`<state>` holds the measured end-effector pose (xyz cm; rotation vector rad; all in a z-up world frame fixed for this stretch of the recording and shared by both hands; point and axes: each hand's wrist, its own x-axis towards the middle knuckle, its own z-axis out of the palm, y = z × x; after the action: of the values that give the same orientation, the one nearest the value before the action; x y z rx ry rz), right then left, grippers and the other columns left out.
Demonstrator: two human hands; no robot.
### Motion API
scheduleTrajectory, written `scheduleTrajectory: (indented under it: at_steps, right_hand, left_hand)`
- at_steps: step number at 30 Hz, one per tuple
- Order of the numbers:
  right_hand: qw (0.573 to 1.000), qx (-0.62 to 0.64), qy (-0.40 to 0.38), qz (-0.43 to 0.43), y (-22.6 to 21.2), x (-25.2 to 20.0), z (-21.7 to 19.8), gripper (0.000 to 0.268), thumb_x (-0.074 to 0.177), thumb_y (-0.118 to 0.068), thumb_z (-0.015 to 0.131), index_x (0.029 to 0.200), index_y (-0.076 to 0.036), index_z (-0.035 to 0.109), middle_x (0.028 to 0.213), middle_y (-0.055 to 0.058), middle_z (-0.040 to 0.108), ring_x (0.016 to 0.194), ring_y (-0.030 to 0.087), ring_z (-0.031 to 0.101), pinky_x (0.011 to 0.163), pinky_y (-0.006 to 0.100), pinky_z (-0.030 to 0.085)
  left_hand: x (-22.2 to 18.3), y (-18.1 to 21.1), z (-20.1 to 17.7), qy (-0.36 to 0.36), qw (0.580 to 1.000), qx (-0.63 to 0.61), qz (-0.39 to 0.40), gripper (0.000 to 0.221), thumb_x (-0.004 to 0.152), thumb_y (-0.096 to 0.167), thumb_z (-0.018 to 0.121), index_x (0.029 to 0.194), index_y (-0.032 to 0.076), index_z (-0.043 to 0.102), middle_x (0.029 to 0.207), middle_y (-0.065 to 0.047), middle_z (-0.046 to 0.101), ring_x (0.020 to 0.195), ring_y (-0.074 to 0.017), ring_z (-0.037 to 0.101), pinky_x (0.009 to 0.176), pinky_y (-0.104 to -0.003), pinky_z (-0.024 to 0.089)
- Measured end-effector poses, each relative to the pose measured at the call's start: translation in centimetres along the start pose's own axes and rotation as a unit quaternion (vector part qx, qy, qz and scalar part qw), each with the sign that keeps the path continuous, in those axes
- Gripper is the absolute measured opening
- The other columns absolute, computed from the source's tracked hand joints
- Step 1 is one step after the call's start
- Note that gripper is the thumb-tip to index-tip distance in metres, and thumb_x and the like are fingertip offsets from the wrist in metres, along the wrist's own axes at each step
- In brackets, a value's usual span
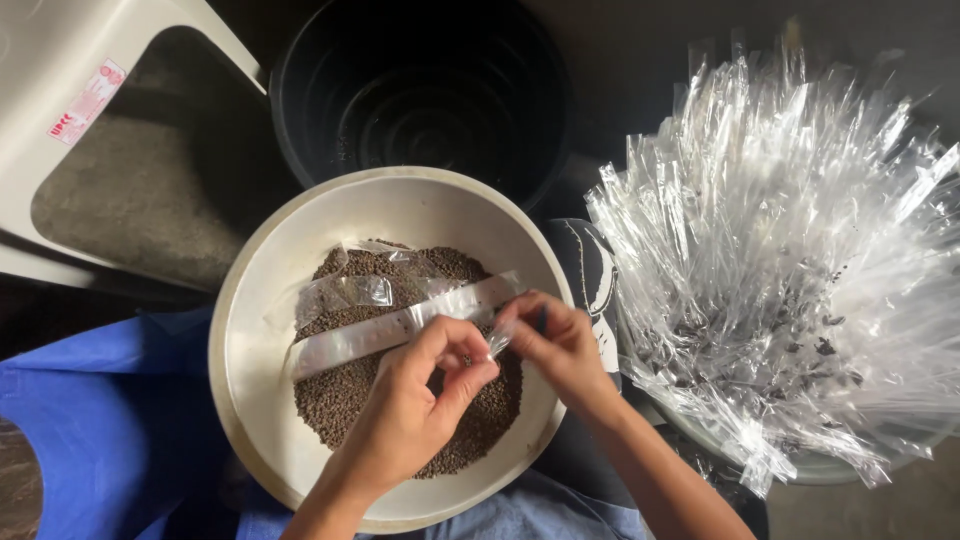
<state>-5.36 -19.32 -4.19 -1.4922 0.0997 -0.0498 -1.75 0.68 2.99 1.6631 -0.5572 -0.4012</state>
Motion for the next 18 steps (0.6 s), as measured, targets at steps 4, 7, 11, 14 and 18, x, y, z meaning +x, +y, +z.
scheduleTrajectory:
  at_steps: [4, 7, 11, 14, 18]
  right_hand:
    - [0.965, 0.203, -0.117, 0.119, -3.5, -1.4, 0.5, 0.019, 0.099, -0.025, 0.066, 0.085, -0.014, 0.072, 0.063, 0.0, 0.053, 0.055, 0.011, 0.042, 0.053, 0.03, 0.032]
    - [0.989, 0.035, -0.1, 0.101, -4.4, -1.1, 0.7, 0.025, 0.099, -0.03, 0.066, 0.082, -0.011, 0.068, 0.076, -0.001, 0.062, 0.065, 0.008, 0.051, 0.056, 0.024, 0.039]
    - [0.998, -0.022, -0.054, 0.037, -3.2, -1.2, 1.6, 0.02, 0.103, -0.021, 0.059, 0.116, -0.007, 0.054, 0.075, -0.001, 0.051, 0.062, 0.008, 0.045, 0.054, 0.023, 0.037]
    - [0.99, -0.118, -0.078, -0.006, -3.2, -2.6, 2.3, 0.022, 0.106, -0.027, 0.051, 0.095, -0.008, 0.057, 0.075, 0.0, 0.056, 0.063, 0.011, 0.05, 0.057, 0.026, 0.042]
    - [0.972, -0.191, -0.124, -0.063, -2.2, -3.9, -0.6, 0.01, 0.1, -0.009, 0.054, 0.091, -0.01, 0.058, 0.078, 0.001, 0.059, 0.06, 0.008, 0.051, 0.05, 0.018, 0.043]
  left_hand:
    - [1.0, -4.0, 0.3, 0.041, 0.992, 0.1, 0.072, 0.009, 0.095, 0.002, 0.064, 0.097, 0.009, 0.059, 0.083, -0.005, 0.07, 0.071, -0.0155, 0.068, 0.064, -0.027, 0.057]
    - [1.3, -3.4, 0.5, 0.004, 0.987, 0.15, 0.061, 0.016, 0.084, 0.01, 0.079, 0.094, 0.005, 0.068, 0.096, -0.006, 0.065, 0.088, -0.0191, 0.065, 0.079, -0.031, 0.057]
    - [2.5, -0.7, -0.9, 0.0, 0.999, 0.045, -0.024, 0.017, 0.099, 0.029, 0.06, 0.101, 0.012, 0.061, 0.084, 0.0, 0.066, 0.067, -0.0125, 0.063, 0.058, -0.028, 0.052]
    - [3.8, 0.5, -4.4, 0.187, 0.981, 0.036, 0.035, 0.015, 0.106, 0.024, 0.054, 0.099, 0.011, 0.059, 0.075, -0.001, 0.063, 0.065, -0.0098, 0.058, 0.061, -0.023, 0.047]
    - [6.4, 0.2, -5.8, 0.322, 0.941, -0.06, 0.09, 0.013, 0.106, 0.02, 0.059, 0.101, 0.008, 0.058, 0.074, -0.003, 0.059, 0.063, -0.007, 0.056, 0.057, -0.019, 0.05]
